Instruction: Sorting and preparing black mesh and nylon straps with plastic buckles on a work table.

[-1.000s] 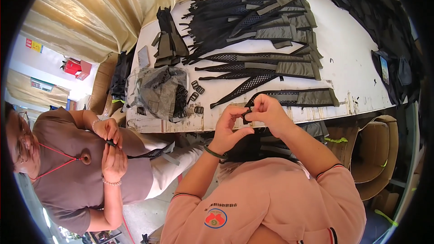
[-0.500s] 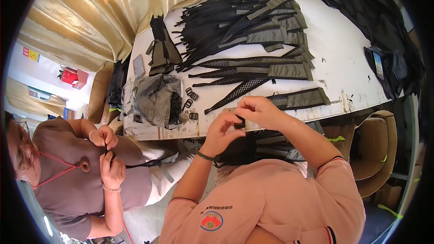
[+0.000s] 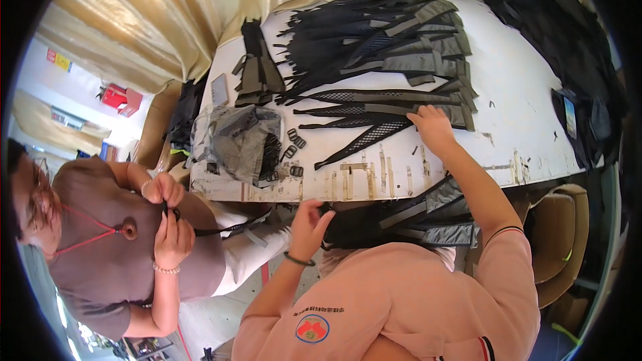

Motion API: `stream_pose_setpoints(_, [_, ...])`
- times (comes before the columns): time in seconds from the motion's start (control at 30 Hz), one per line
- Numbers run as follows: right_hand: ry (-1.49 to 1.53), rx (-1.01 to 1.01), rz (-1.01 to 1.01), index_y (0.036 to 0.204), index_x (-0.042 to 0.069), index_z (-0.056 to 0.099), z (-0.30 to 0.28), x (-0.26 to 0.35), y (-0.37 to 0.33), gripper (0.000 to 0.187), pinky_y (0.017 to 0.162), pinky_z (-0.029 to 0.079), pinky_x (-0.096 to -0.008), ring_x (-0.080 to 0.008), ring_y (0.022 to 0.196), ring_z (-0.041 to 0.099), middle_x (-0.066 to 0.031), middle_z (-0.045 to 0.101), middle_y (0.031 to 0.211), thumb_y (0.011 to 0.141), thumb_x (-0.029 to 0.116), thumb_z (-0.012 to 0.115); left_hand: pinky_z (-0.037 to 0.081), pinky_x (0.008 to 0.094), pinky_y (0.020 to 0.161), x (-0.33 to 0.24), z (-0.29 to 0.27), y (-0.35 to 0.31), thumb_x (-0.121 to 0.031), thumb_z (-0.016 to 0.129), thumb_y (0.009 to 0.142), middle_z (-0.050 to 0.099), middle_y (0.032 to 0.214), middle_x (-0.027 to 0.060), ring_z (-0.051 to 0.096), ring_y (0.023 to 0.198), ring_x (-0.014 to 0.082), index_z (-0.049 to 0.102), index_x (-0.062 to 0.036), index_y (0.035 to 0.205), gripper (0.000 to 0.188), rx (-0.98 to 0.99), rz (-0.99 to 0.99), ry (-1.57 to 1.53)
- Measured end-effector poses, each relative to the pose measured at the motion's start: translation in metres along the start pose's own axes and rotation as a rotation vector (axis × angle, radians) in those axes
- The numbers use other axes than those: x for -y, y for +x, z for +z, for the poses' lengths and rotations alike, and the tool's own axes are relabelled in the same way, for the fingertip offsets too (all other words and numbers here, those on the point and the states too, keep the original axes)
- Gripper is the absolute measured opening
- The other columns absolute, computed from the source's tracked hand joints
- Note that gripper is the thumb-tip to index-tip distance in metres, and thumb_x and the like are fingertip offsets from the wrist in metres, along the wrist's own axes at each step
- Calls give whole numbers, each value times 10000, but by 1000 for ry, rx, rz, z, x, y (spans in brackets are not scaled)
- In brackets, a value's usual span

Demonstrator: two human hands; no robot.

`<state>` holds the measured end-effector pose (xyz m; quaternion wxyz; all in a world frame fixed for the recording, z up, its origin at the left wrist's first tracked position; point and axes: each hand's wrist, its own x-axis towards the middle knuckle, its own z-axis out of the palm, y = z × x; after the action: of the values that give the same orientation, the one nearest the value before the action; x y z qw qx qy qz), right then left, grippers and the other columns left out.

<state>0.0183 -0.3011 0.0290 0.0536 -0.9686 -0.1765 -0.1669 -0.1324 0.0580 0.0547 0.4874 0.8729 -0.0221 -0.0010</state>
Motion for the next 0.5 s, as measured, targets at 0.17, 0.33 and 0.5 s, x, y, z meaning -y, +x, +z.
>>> stream_pose_setpoints(0.17, [114, -185, -109, 950, 91, 668, -60, 33, -5, 245, 726, 428, -349, -219, 821, 543, -38, 541, 806, 716, 73, 598, 451, 249, 582, -40, 39, 66, -328, 467, 966, 618, 911, 72, 566, 666, 124, 548, -45, 1114, 329, 442, -499, -1064])
stream_pose_setpoints(0.33, [220, -135, -295, 970, 76, 648, -113, 55, -58, 316, 738, 437, -368, -231, 789, 537, -39, 540, 821, 659, 45, 602, 478, 260, 596, -1, 62, 130, -323, 551, 927, 626, 910, 63, 573, 672, 121, 597, -50, 1037, 297, 181, -526, -1300])
stream_pose_setpoints(0.5, [131, 102, -265, 987, 87, 645, -108, 11, -111, 372, 822, 403, -390, -238, 840, 525, -40, 530, 817, 616, 77, 613, 475, 221, 577, -7, 50, 127, -181, 593, 906, 616, 852, 32, 564, 666, 100, 620, -34, 1025, 191, 79, -349, -1129])
